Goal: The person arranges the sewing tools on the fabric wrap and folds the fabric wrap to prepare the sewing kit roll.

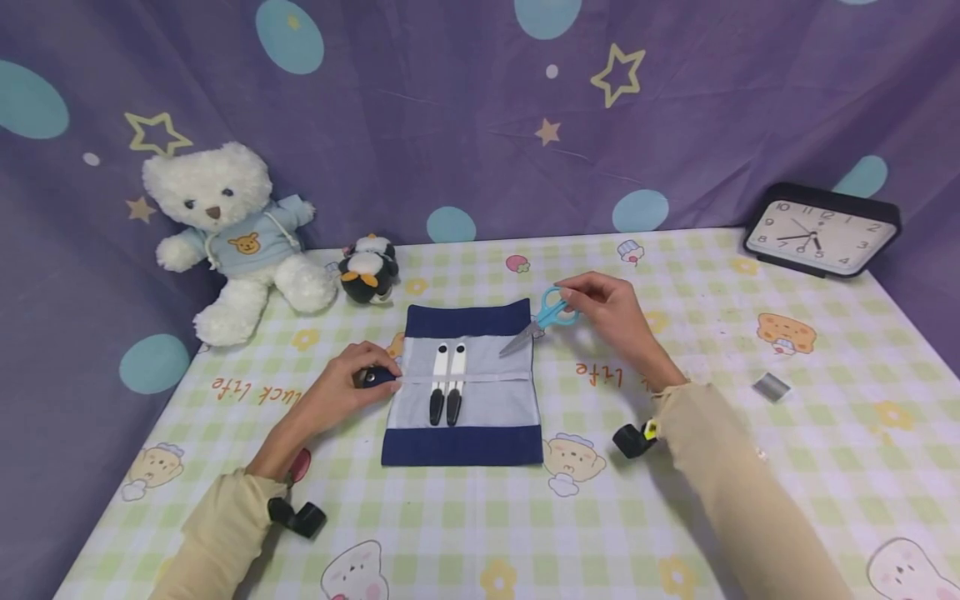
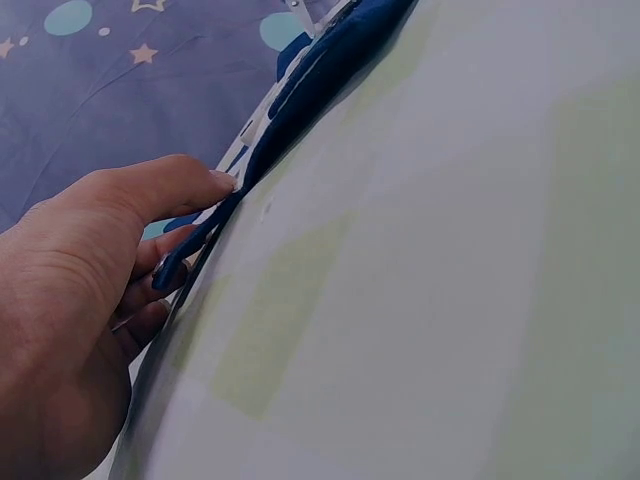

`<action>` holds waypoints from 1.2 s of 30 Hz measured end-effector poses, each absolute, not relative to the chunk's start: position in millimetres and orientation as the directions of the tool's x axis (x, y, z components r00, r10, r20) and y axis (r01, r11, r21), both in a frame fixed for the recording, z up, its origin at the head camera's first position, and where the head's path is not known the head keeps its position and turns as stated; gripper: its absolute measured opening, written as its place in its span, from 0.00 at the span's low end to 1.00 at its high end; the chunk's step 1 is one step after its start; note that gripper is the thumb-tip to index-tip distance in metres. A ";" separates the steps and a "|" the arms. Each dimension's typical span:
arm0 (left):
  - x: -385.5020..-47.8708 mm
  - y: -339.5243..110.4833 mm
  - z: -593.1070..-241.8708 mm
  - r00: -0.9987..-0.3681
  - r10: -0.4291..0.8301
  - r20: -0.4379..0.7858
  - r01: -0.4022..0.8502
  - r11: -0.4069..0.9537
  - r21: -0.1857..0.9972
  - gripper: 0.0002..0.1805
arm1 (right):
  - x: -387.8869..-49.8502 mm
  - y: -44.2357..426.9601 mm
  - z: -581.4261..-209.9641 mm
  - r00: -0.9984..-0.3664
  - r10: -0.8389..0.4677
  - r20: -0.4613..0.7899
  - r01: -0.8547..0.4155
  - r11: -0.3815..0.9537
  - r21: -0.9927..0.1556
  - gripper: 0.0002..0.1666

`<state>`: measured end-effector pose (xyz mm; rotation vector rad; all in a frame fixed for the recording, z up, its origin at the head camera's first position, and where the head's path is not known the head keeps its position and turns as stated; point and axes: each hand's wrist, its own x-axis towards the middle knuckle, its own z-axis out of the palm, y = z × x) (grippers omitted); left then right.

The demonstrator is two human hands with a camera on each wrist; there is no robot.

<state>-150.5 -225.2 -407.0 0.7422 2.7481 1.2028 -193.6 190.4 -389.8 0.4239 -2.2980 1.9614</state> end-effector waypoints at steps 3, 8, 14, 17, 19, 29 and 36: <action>-150.3 -225.3 -407.1 -0.884 0.447 0.139 0.405 0.582 0.706 0.07 | -196.8 184.3 -392.0 -0.957 -0.157 0.245 -0.268 0.148 -0.952 0.16; -150.3 -225.7 -407.4 -0.883 0.448 0.140 0.407 0.583 0.703 0.07 | -200.8 177.6 -395.8 -0.954 -0.186 0.236 -0.265 0.149 -0.953 0.16; -150.5 -225.8 -407.7 -0.883 0.447 0.145 0.411 0.585 0.699 0.06 | -202.4 171.6 -397.1 -0.950 -0.233 0.208 -0.243 0.131 -0.961 0.17; -150.4 -225.7 -407.6 -0.883 0.447 0.144 0.411 0.586 0.698 0.06 | -203.6 168.0 -397.2 -0.947 -0.245 0.206 -0.243 0.131 -0.961 0.16; -150.1 -225.4 -407.2 -0.884 0.446 0.142 0.408 0.586 0.700 0.07 | -204.5 165.3 -397.1 -0.946 -0.251 0.206 -0.246 0.138 -0.959 0.15; -150.8 -224.6 -406.7 -0.883 0.447 0.143 0.409 0.584 0.702 0.07 | -205.6 152.4 -395.3 -0.940 -0.287 0.183 -0.251 0.222 -0.942 0.14; -150.5 -224.6 -406.3 -0.882 0.449 0.145 0.410 0.578 0.705 0.07 | -207.3 144.6 -393.3 -0.927 -0.332 0.174 -0.274 0.283 -0.919 0.14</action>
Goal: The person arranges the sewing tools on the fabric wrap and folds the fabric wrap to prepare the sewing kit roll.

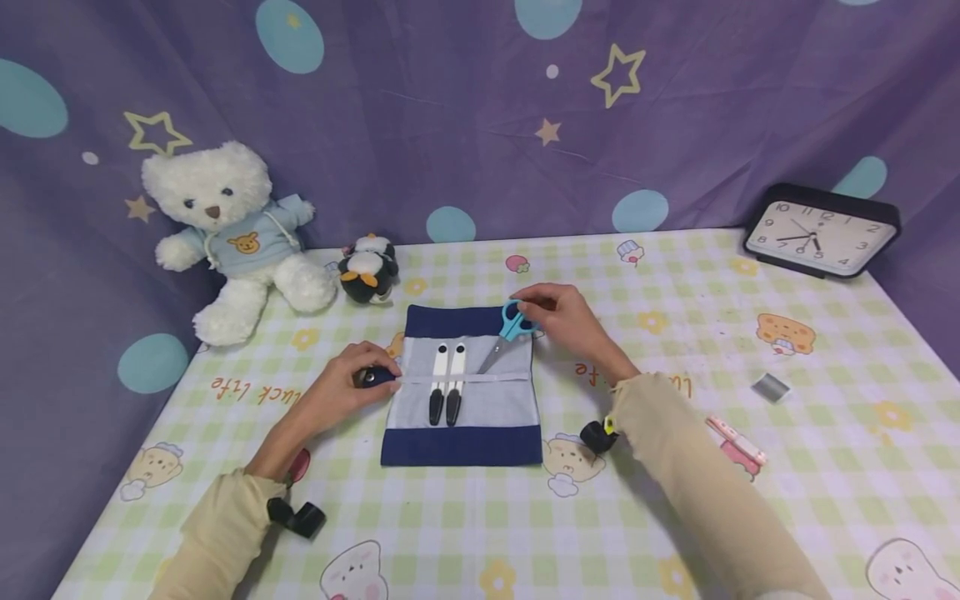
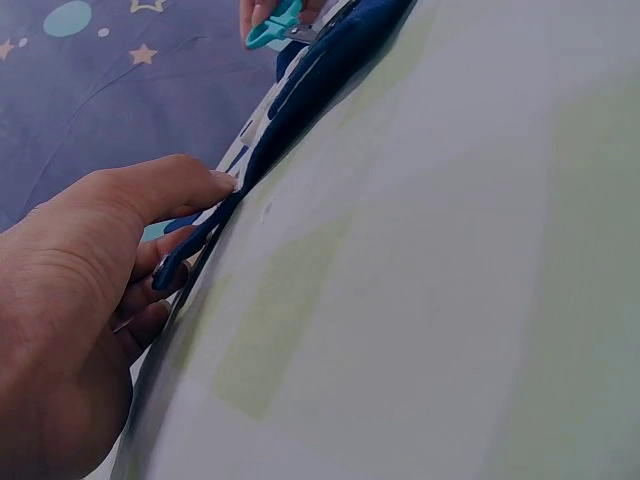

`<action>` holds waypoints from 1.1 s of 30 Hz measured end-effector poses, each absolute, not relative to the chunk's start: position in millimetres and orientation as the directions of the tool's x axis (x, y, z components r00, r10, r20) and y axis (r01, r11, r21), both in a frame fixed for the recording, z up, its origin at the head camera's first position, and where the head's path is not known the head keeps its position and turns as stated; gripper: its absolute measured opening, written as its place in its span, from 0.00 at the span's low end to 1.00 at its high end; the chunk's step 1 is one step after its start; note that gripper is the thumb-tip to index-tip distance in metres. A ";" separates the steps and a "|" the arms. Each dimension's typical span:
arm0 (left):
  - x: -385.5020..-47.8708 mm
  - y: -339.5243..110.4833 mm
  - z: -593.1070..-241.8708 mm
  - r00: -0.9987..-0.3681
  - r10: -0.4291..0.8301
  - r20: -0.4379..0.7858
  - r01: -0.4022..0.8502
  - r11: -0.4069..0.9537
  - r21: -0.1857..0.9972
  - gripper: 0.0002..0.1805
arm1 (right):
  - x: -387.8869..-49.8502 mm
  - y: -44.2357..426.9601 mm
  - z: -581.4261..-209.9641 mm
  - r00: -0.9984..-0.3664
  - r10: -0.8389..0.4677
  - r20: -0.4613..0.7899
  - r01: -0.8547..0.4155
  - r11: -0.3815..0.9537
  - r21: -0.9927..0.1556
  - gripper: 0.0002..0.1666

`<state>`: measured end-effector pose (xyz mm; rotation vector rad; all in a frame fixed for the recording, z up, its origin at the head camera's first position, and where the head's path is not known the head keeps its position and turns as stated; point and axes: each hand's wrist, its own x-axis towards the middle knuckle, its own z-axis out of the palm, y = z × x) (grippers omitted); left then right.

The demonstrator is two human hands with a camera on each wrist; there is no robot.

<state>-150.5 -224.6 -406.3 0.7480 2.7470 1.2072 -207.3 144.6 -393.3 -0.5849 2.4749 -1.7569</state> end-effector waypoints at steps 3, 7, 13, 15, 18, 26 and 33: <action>-150.4 -224.8 -406.1 -0.882 0.450 0.144 0.411 0.580 0.704 0.07 | -207.9 141.5 -392.3 -0.918 -0.355 0.175 -0.289 0.299 -0.910 0.14; -150.5 -224.8 -405.8 -0.883 0.447 0.143 0.409 0.583 0.702 0.07 | -208.7 137.2 -391.4 -0.905 -0.386 0.180 -0.312 0.313 -0.897 0.14; -151.0 -224.8 -405.8 -0.883 0.448 0.141 0.407 0.582 0.704 0.06 | -208.5 131.5 -390.7 -0.889 -0.413 0.199 -0.355 0.348 -0.868 0.14; -151.1 -224.9 -405.8 -0.883 0.448 0.140 0.407 0.580 0.706 0.06 | -208.4 129.9 -390.5 -0.881 -0.424 0.211 -0.379 0.364 -0.851 0.14; -151.3 -224.9 -406.0 -0.882 0.450 0.139 0.406 0.580 0.706 0.06 | -208.3 127.4 -390.3 -0.867 -0.445 0.226 -0.418 0.399 -0.816 0.14; -151.5 -224.9 -406.7 -0.882 0.450 0.140 0.409 0.582 0.703 0.07 | -205.7 118.4 -388.4 -0.841 -0.492 0.224 -0.468 0.456 -0.757 0.13; -151.6 -224.7 -406.8 -0.882 0.449 0.142 0.410 0.583 0.702 0.07 | -205.7 112.8 -387.7 -0.807 -0.540 0.240 -0.516 0.447 -0.731 0.13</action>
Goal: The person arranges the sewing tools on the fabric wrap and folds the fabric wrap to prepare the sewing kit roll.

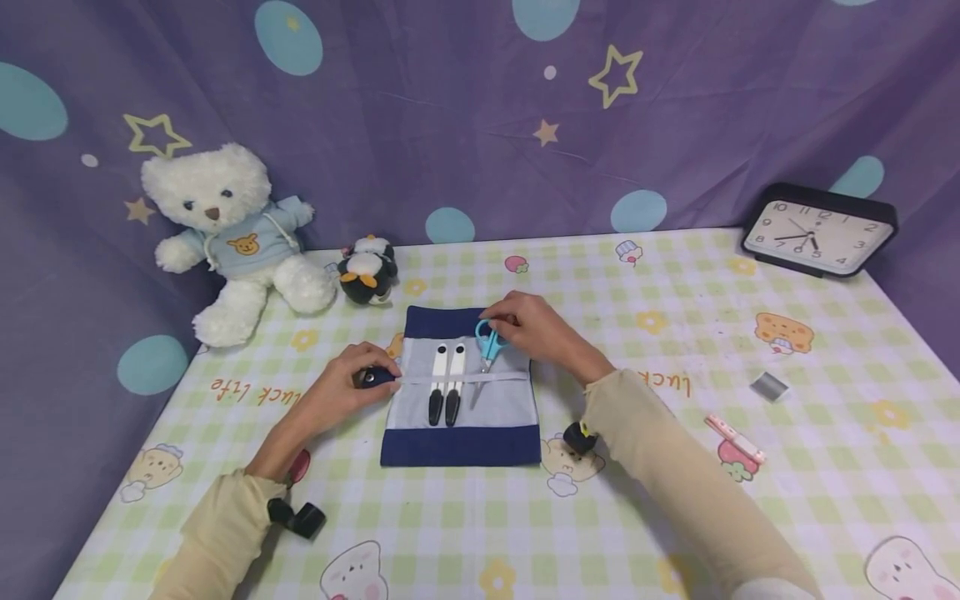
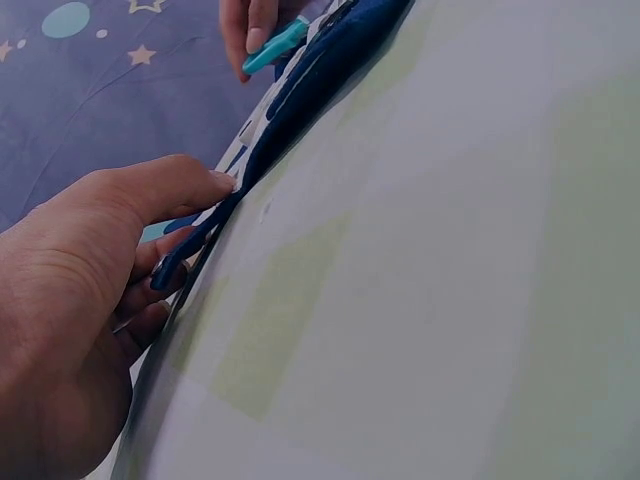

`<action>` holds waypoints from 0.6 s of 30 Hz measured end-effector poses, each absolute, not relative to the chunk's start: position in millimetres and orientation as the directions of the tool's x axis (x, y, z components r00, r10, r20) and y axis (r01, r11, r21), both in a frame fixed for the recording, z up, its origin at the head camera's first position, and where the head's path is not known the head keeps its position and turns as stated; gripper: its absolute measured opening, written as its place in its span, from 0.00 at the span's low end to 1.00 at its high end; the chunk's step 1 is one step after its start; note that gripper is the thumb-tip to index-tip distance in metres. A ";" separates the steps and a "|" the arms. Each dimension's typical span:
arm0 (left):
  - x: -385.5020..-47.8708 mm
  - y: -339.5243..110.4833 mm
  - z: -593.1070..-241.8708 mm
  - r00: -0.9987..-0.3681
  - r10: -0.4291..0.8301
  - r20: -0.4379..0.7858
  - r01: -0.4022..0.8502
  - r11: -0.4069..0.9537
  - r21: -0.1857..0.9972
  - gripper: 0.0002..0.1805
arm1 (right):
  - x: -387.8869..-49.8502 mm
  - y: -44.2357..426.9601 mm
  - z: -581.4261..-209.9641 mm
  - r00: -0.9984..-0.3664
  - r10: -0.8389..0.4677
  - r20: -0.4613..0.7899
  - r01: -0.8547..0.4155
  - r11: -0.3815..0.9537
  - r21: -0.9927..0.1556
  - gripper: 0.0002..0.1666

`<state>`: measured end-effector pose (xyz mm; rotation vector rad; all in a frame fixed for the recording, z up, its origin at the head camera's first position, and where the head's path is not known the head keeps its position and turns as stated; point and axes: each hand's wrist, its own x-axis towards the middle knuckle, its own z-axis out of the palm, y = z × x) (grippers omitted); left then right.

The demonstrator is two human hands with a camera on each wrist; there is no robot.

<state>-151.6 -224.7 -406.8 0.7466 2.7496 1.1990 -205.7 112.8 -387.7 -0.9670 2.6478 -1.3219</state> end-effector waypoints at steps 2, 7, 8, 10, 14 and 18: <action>-151.7 -224.9 -406.8 -0.882 0.449 0.143 0.410 0.583 0.701 0.07 | -205.9 110.5 -387.3 -0.798 -0.552 0.241 -0.528 0.449 -0.721 0.13; -151.3 -224.8 -406.3 -0.882 0.449 0.142 0.410 0.583 0.701 0.07 | -205.4 104.1 -387.3 -0.779 -0.585 0.225 -0.544 0.453 -0.706 0.13; -151.2 -224.6 -406.2 -0.882 0.449 0.143 0.410 0.584 0.701 0.07 | -205.3 102.8 -387.7 -0.773 -0.593 0.224 -0.550 0.451 -0.703 0.13; -151.1 -224.3 -406.3 -0.882 0.448 0.144 0.411 0.584 0.700 0.07 | -205.0 100.7 -388.5 -0.762 -0.608 0.222 -0.560 0.448 -0.697 0.13; -150.9 -223.9 -406.4 -0.883 0.447 0.145 0.411 0.586 0.699 0.07 | -203.6 98.1 -390.4 -0.743 -0.634 0.215 -0.577 0.443 -0.687 0.13; -150.5 -224.0 -406.3 -0.884 0.446 0.143 0.409 0.585 0.700 0.07 | -202.1 96.5 -391.2 -0.738 -0.646 0.196 -0.574 0.447 -0.686 0.13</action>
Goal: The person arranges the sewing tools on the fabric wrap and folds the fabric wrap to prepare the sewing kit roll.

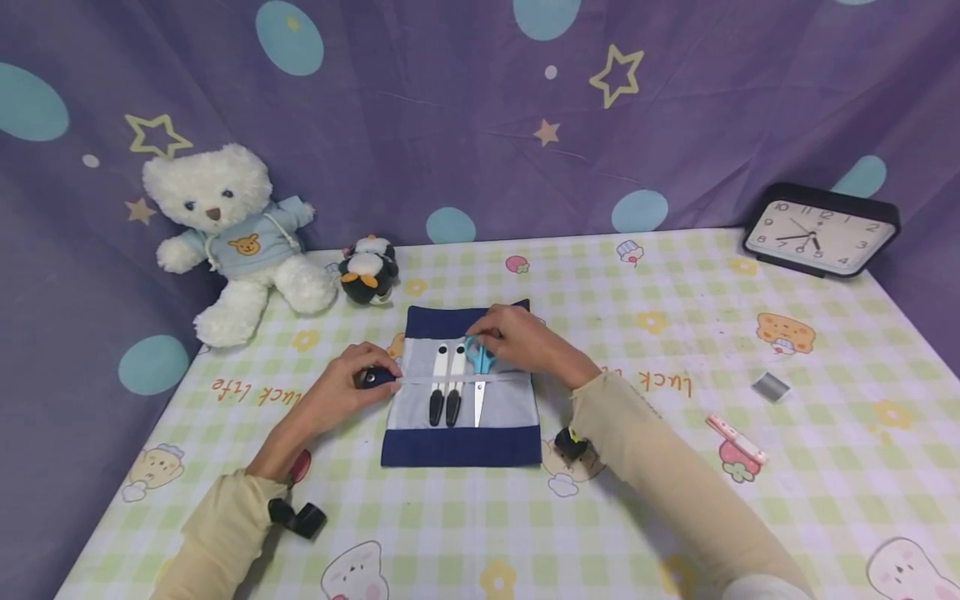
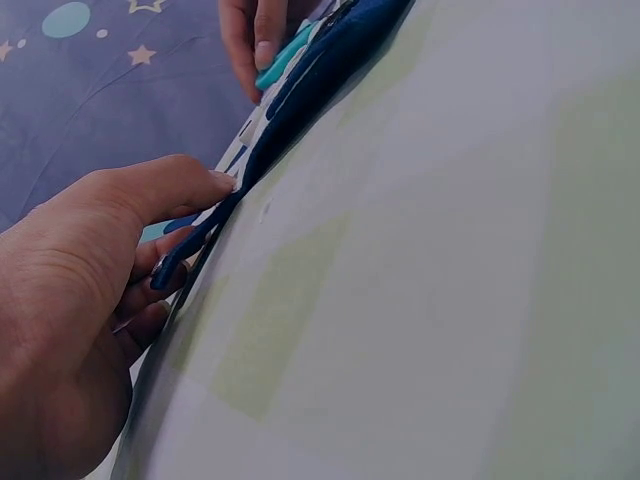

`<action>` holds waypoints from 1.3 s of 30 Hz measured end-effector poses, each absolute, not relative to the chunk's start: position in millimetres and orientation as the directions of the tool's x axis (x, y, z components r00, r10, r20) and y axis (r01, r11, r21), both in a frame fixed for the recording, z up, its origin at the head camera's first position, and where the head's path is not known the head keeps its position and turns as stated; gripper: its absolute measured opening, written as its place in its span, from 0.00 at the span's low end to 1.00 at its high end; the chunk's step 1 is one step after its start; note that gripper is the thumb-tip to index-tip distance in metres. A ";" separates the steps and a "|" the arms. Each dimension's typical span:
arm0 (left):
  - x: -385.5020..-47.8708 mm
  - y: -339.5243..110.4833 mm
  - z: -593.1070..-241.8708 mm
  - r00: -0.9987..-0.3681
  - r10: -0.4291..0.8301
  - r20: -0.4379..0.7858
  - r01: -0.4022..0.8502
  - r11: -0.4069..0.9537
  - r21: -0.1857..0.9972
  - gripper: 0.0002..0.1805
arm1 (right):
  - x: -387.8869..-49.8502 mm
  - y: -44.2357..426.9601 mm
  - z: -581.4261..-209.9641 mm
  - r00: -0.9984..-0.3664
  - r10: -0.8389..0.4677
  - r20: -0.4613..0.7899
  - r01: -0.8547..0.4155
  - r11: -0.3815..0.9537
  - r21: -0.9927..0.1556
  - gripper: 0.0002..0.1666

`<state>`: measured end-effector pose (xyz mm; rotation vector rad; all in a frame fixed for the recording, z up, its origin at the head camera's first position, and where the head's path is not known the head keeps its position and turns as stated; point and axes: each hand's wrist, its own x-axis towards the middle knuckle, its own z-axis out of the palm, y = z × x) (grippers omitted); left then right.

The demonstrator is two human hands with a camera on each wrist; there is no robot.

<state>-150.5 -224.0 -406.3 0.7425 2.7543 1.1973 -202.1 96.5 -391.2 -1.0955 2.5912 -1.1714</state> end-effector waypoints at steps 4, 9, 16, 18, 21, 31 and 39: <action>-150.5 -223.9 -406.1 -0.883 0.447 0.144 0.410 0.584 0.701 0.07 | -201.3 96.4 -392.3 -0.738 -0.649 0.187 -0.573 0.456 -0.681 0.14; -150.2 -223.5 -405.3 -0.883 0.448 0.141 0.408 0.582 0.703 0.06 | -200.1 96.8 -393.2 -0.736 -0.649 0.192 -0.582 0.463 -0.668 0.13; -149.7 -223.0 -404.4 -0.885 0.443 0.142 0.406 0.589 0.698 0.06 | -199.9 96.6 -395.5 -0.713 -0.661 0.233 -0.629 0.456 -0.630 0.13; -149.8 -222.9 -404.5 -0.886 0.442 0.140 0.405 0.591 0.698 0.07 | -199.3 96.9 -396.2 -0.713 -0.660 0.237 -0.633 0.460 -0.623 0.13; -150.0 -223.0 -404.7 -0.886 0.443 0.139 0.405 0.591 0.698 0.07 | -198.7 97.8 -397.5 -0.713 -0.658 0.243 -0.637 0.461 -0.618 0.13; -150.7 -222.4 -404.4 -0.885 0.445 0.140 0.406 0.586 0.701 0.07 | -197.5 97.4 -397.1 -0.725 -0.646 0.238 -0.626 0.475 -0.618 0.13; -150.1 -223.5 -405.2 -0.887 0.442 0.136 0.403 0.593 0.697 0.07 | -196.2 96.6 -398.1 -0.736 -0.635 0.233 -0.608 0.470 -0.640 0.13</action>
